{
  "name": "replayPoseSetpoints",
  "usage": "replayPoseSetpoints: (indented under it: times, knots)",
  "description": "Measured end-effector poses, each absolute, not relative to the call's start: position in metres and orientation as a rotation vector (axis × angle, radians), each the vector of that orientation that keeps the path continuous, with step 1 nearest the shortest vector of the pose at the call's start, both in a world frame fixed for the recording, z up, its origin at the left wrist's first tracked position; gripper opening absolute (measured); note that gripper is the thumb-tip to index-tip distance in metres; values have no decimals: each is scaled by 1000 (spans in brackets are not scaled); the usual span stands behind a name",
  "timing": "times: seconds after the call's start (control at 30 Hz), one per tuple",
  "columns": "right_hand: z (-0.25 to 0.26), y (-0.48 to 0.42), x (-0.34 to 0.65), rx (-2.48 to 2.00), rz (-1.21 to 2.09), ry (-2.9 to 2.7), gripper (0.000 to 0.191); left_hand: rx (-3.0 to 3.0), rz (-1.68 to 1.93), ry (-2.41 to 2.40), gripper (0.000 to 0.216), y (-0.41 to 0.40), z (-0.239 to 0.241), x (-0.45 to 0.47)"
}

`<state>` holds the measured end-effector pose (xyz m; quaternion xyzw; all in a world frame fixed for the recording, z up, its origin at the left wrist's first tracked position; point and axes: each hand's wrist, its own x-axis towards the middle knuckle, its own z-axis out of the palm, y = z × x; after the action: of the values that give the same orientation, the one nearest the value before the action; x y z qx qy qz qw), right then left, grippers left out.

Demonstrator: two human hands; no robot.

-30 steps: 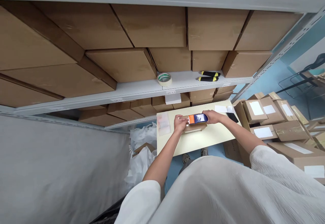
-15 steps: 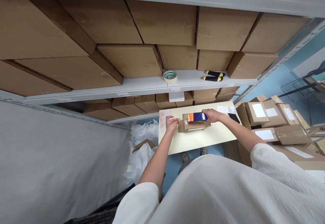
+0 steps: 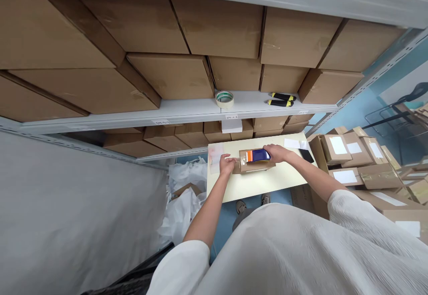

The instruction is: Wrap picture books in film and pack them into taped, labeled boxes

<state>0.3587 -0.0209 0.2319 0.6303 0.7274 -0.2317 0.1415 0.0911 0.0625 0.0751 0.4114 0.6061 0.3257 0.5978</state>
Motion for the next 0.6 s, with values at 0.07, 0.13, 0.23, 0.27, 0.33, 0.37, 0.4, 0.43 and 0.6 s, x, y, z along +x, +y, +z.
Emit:
replayPoseSetpoints:
  times: [0.07, 0.13, 0.23, 0.27, 0.33, 0.37, 0.4, 0.43, 0.6]
  knots:
    - [233, -20, 355, 1811, -657, 2104, 49, 943, 759, 1414, 46, 62, 73, 90]
    - [234, -19, 352, 1802, -642, 2110, 49, 937, 770, 1411, 45, 61, 70, 89]
    - [233, -18, 347, 1785, -628, 2097, 50, 946, 773, 1402, 44, 59, 66, 88]
    - [232, -18, 345, 1786, -625, 2088, 52, 955, 773, 1403, 44, 59, 64, 88]
    - [231, -18, 343, 1792, -623, 2073, 55, 977, 777, 1409, 44, 59, 60, 88]
    - [231, -18, 341, 1794, -623, 2072, 57, 987, 781, 1414, 44, 59, 59, 88]
    - [231, -18, 340, 1796, -623, 2074, 58, 996, 786, 1417, 44, 59, 57, 87]
    - [230, -19, 339, 1795, -624, 2075, 58, 1001, 791, 1422, 45, 59, 56, 87]
    - [228, -20, 333, 1798, -600, 2073, 60, 1013, 773, 1477, 41, 57, 53, 88]
